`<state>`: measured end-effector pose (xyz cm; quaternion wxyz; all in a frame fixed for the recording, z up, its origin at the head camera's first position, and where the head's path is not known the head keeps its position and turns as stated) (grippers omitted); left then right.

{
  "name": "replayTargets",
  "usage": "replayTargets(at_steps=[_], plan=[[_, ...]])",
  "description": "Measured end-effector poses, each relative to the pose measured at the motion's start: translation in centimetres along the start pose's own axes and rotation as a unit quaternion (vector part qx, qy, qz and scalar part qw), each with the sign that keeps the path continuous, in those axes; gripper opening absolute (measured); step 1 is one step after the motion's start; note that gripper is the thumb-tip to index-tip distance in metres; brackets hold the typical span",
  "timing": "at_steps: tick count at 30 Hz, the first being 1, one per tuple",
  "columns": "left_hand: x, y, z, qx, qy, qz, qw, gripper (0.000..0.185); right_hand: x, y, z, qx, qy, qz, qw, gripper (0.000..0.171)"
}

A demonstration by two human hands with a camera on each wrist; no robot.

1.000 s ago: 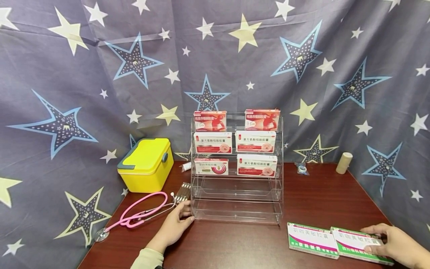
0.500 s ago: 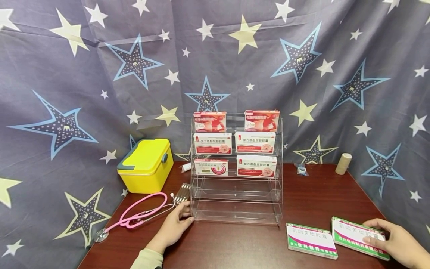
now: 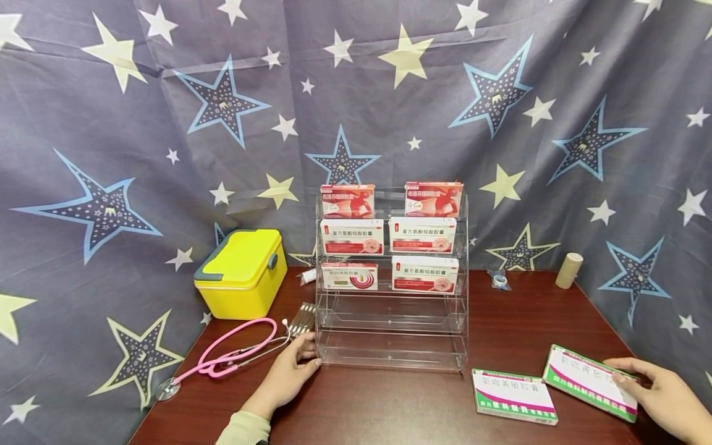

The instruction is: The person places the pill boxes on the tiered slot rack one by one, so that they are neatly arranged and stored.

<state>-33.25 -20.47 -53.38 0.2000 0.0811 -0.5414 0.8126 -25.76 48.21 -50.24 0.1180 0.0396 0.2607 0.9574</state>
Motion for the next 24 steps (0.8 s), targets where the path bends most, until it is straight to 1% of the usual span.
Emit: replayTargets(at_steps=[2, 8, 13, 16, 20, 22, 24], plan=[[0.0, -0.1, 0.0, -0.001, 0.000, -0.003, 1.0000, 0.051, -0.1, 0.0, 0.2, 0.008, -0.007, -0.004, 1.000, 0.048], [0.0, -0.6, -0.1, -0.014, 0.002, -0.015, 0.9998, 0.050, -0.3, -0.2, 0.4, 0.041, -0.032, -0.007, 0.999, 0.045], [-0.1, -0.8, -0.1, -0.007, 0.002, -0.017, 0.9998, 0.049, -0.3, 0.1, 0.7, 0.034, -0.050, -0.005, 0.998, 0.050], [-0.1, -0.6, 0.0, -0.002, 0.001, -0.011, 0.9999, 0.050, -0.4, 0.6, 1.2, 0.029, -0.074, 0.003, 0.997, 0.048], [-0.1, -0.3, 0.1, -0.001, -0.002, 0.001, 1.0000, 0.050, -0.8, 2.1, 2.6, 0.048, -0.118, 0.026, 0.992, 0.036], [0.0, -0.2, 0.1, 0.002, -0.003, 0.003, 1.0000, 0.050, -1.1, 3.4, 3.4, 0.055, -0.138, 0.034, 0.988, 0.032], [0.0, -0.1, 0.1, 0.004, -0.003, 0.005, 1.0000, 0.049, -1.4, 5.2, 4.3, 0.058, -0.152, 0.042, 0.986, 0.029]])
Point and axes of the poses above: each hand's wrist, its own x-axis towards the middle knuckle, its own z-axis out of the back of the hand, y = z × x, the point moved 9 cm from there along x, towards the middle knuckle, and after that the axes turned 10 degrees about -z, right-handed, at the moved point
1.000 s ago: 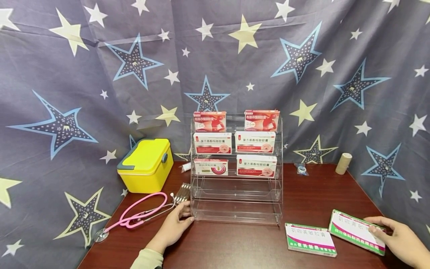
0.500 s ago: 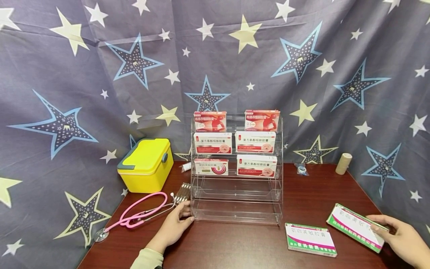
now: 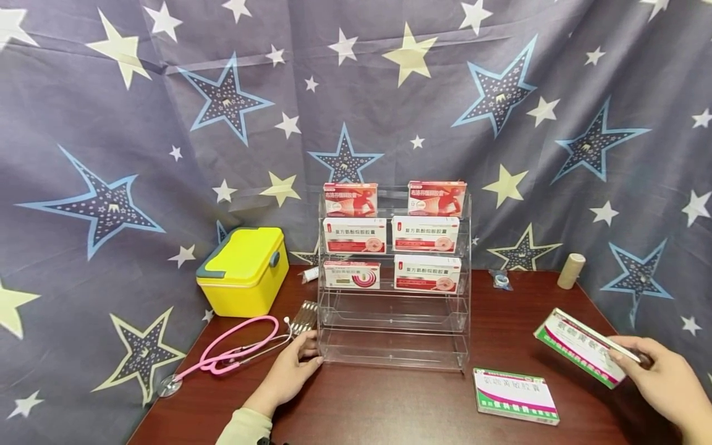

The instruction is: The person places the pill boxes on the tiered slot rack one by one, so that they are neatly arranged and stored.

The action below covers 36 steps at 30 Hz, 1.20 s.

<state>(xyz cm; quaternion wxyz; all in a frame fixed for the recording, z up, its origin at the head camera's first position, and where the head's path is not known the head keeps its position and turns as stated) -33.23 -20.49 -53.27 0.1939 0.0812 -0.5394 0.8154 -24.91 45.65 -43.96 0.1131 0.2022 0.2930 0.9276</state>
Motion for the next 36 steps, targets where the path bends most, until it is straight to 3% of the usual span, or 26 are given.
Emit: replayTargets(at_steps=[4, 9, 14, 19, 27, 36], plan=[[0.0, 0.0, -0.1, 0.001, 0.002, 0.005, 1.0000, 0.050, 0.3, 5.1, 1.2, 0.022, -0.020, 0.040, 0.999, 0.025], [0.0, -0.1, 0.0, 0.000, 0.002, 0.004, 1.0000, 0.050, 0.5, 13.6, 1.4, 0.090, -0.014, 0.144, 0.985, 0.026], [0.1, -0.1, 0.1, 0.001, 0.001, 0.009, 1.0000, 0.050, 0.4, 21.9, -1.1, 0.107, 0.021, 0.250, 0.962, 0.033], [0.0, -0.1, 0.0, -0.001, -0.002, 0.011, 0.9999, 0.050, 0.2, 28.0, -4.6, 0.086, 0.043, 0.319, 0.943, 0.032], [0.0, -0.2, 0.0, -0.003, -0.001, 0.009, 1.0000, 0.050, -0.6, 33.9, -10.5, 0.022, 0.063, 0.340, 0.938, 0.023], [0.0, -0.4, -0.1, -0.006, 0.000, -0.012, 0.9999, 0.049, -1.1, 36.8, -15.2, -0.003, 0.085, 0.334, 0.939, 0.021]])
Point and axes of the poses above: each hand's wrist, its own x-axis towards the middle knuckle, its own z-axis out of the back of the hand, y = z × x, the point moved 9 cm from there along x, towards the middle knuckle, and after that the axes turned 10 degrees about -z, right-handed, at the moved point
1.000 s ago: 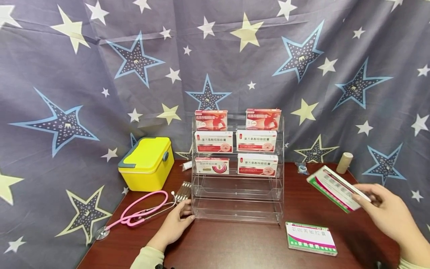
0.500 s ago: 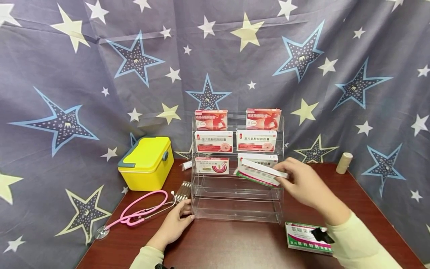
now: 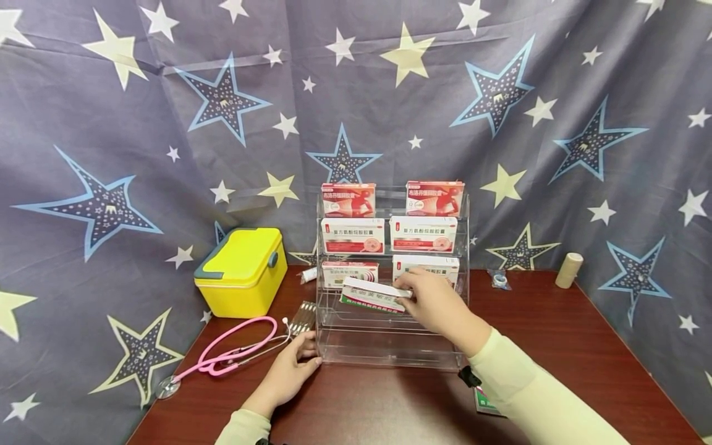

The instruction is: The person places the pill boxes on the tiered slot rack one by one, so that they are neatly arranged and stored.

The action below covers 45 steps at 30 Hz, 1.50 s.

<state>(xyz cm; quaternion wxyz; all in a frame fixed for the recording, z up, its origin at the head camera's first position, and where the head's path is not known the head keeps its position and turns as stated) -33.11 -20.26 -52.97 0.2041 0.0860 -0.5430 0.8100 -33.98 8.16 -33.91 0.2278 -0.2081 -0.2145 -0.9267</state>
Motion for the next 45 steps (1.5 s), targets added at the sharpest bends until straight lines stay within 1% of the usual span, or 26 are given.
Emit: replayTargets(at_steps=[4, 7, 10, 14, 18, 27, 30, 34, 37, 45], plan=[[0.0, 0.2, 0.0, -0.004, -0.002, 0.015, 0.9999, 0.050, 0.4, 0.4, -1.5, 0.002, 0.008, 0.001, 1.000, 0.019], [-0.1, 0.1, 0.0, -0.005, -0.002, 0.017, 0.9998, 0.050, 0.6, 0.7, -2.3, 0.007, 0.010, 0.003, 1.000, 0.017], [-0.1, -0.1, 0.0, -0.003, -0.001, 0.007, 1.0000, 0.049, 0.6, 0.7, -2.9, 0.008, 0.016, -0.008, 1.000, 0.016], [-0.2, -0.5, 0.0, -0.003, -0.001, -0.010, 0.9999, 0.048, 0.6, 0.7, -3.5, -0.009, 0.017, -0.031, 0.999, 0.016], [-0.1, -0.5, 0.0, -0.001, 0.001, -0.010, 1.0000, 0.048, 0.5, 1.0, -3.7, -0.019, 0.009, -0.037, 0.999, 0.017], [0.0, 0.0, 0.0, 0.006, 0.002, 0.014, 0.9999, 0.050, 0.7, 1.7, -3.9, -0.022, -0.004, -0.020, 1.000, 0.019], [0.0, 0.0, 0.0, 0.007, 0.001, 0.014, 0.9999, 0.049, 0.7, 1.5, -4.0, -0.022, -0.003, -0.029, 0.999, 0.020], [0.0, -0.1, 0.0, 0.002, 0.001, 0.004, 1.0000, 0.049, 0.7, 0.9, -4.4, -0.020, 0.005, -0.046, 0.999, 0.022], [0.0, -0.1, 0.0, 0.000, 0.001, 0.000, 1.0000, 0.048, 0.8, 0.7, -4.5, -0.014, 0.008, -0.051, 0.999, 0.022], [0.0, 0.1, 0.1, 0.006, -0.001, 0.018, 0.9998, 0.049, 0.7, 0.9, -4.4, -0.004, 0.004, -0.040, 0.999, 0.022]])
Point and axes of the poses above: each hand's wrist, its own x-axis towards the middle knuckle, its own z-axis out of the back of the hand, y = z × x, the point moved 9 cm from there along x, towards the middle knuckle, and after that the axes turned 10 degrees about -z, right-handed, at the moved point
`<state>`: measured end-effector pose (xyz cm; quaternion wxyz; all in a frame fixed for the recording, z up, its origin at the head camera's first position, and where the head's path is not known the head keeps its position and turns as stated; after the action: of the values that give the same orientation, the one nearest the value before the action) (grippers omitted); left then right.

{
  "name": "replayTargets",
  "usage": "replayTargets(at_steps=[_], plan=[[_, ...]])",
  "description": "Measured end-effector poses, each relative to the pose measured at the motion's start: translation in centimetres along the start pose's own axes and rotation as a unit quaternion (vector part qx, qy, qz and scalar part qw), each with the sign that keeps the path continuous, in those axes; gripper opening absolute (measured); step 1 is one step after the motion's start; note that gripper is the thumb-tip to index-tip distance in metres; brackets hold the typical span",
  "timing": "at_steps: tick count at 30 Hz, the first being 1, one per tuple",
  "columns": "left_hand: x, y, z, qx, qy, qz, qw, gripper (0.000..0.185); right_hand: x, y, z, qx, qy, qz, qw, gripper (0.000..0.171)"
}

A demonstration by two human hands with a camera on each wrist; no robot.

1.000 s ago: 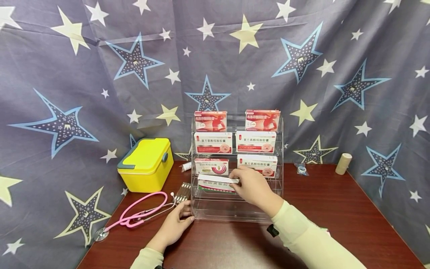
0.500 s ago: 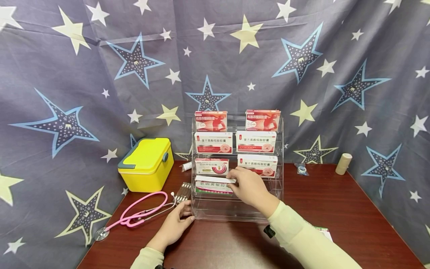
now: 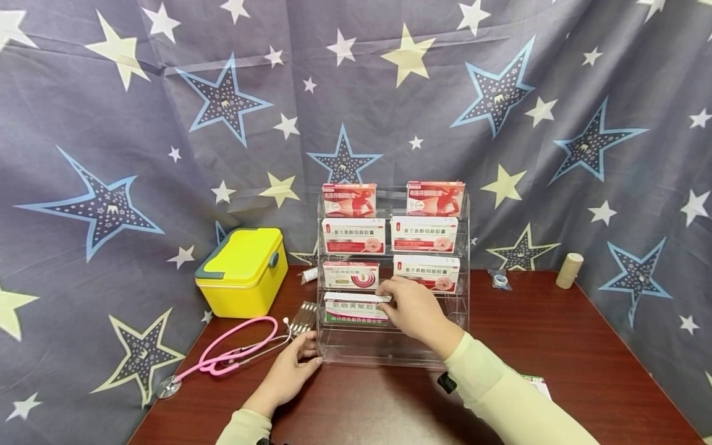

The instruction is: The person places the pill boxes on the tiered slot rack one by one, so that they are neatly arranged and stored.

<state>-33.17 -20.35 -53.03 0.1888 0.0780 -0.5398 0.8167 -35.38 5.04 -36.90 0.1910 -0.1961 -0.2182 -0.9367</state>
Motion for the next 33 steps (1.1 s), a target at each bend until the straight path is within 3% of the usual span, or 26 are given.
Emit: replayTargets(at_steps=[21, 27, 33], plan=[[0.0, 0.3, -0.1, 0.000, -0.001, -0.002, 1.0000, 0.050, -0.1, -0.4, -0.4, 0.036, 0.023, 0.000, 0.999, 0.021], [-0.1, 0.4, 0.0, -0.005, -0.001, -0.004, 1.0000, 0.050, -2.1, -2.3, 3.1, 0.051, 0.011, 0.006, 0.999, 0.027], [0.0, 0.3, 0.0, -0.003, -0.002, 0.000, 1.0000, 0.050, -6.6, -7.2, 7.6, 0.113, 0.007, 0.021, 0.993, 0.029]])
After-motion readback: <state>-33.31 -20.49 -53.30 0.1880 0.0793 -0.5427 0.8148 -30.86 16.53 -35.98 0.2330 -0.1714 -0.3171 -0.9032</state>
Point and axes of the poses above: each hand's wrist, its own x-axis towards the middle knuckle, its own z-axis out of the back of the hand, y = z × x, the point moved 9 cm from there along x, towards the middle knuckle, and after that the axes turned 10 degrees about -z, right-handed, at the moved point
